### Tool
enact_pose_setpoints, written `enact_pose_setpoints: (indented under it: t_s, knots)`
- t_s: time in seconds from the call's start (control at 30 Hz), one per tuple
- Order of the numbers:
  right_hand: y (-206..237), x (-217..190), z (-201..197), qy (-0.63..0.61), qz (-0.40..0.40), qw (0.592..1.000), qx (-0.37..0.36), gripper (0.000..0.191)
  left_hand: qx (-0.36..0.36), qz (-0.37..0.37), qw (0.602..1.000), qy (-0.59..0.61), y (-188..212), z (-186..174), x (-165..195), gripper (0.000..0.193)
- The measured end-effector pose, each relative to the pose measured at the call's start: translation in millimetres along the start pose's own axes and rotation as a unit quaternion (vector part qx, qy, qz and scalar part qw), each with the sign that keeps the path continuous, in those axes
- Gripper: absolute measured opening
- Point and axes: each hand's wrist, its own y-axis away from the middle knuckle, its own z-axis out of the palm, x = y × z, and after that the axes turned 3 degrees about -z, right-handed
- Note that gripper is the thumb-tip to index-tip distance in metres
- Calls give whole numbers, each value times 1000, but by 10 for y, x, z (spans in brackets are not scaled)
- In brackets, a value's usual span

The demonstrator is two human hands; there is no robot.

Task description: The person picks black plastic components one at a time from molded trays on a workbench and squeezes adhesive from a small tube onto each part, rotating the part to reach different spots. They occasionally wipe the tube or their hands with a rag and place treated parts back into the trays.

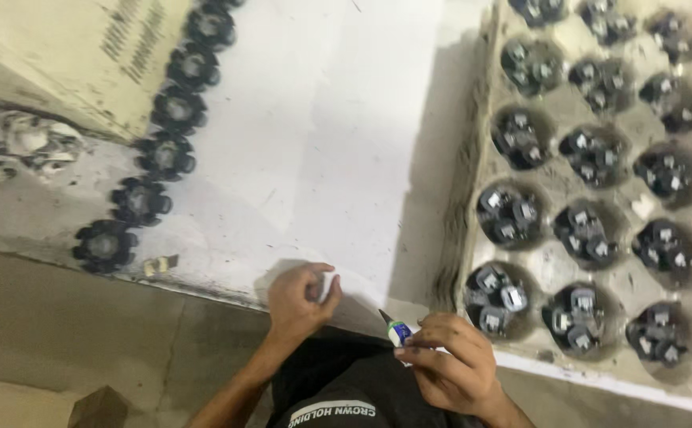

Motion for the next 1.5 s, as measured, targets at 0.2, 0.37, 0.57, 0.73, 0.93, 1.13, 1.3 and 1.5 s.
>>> enact_pose_setpoints:
  t_s: [0.2, 0.37, 0.57, 0.73, 0.93, 1.13, 1.3, 1.5]
  knots:
    - [-794, 54, 179, -5, 72, 996, -53, 34, -15, -9, 1000, 24, -64, -126, 50, 19]
    - [-1360, -151, 304, -28, 68, 994, -84, 30, -38, -79, 995, 48, -124, -208, 110, 15]
    - [-1904, -526, 677, -92, 81, 982, -141, 26, -6, -99, 993, 61, 80, -898, 56, 22]
    - [-2203, -682, 1561, -61, 125, 982, -127, 20, 131, -65, 989, -31, 161, -2095, -606, 23]
    - [-2493, -872, 2761, -160, 297, 940, -53, 23, 139, -213, 967, -13, -34, -3373, -1127, 26]
    - [-2608, -762, 3326, -208, 421, 883, 28, 22, 3, -168, 982, -82, -1093, -3715, -1534, 34]
    - [-2652, -509, 3702, -225, 447, 859, 105, 22, 34, -64, 986, -152, -1844, -3618, -1873, 50]
    - [-2901, -367, 4094, -313, 527, 767, 190, 23, 64, -90, 982, -153, -2110, -3597, -2142, 19]
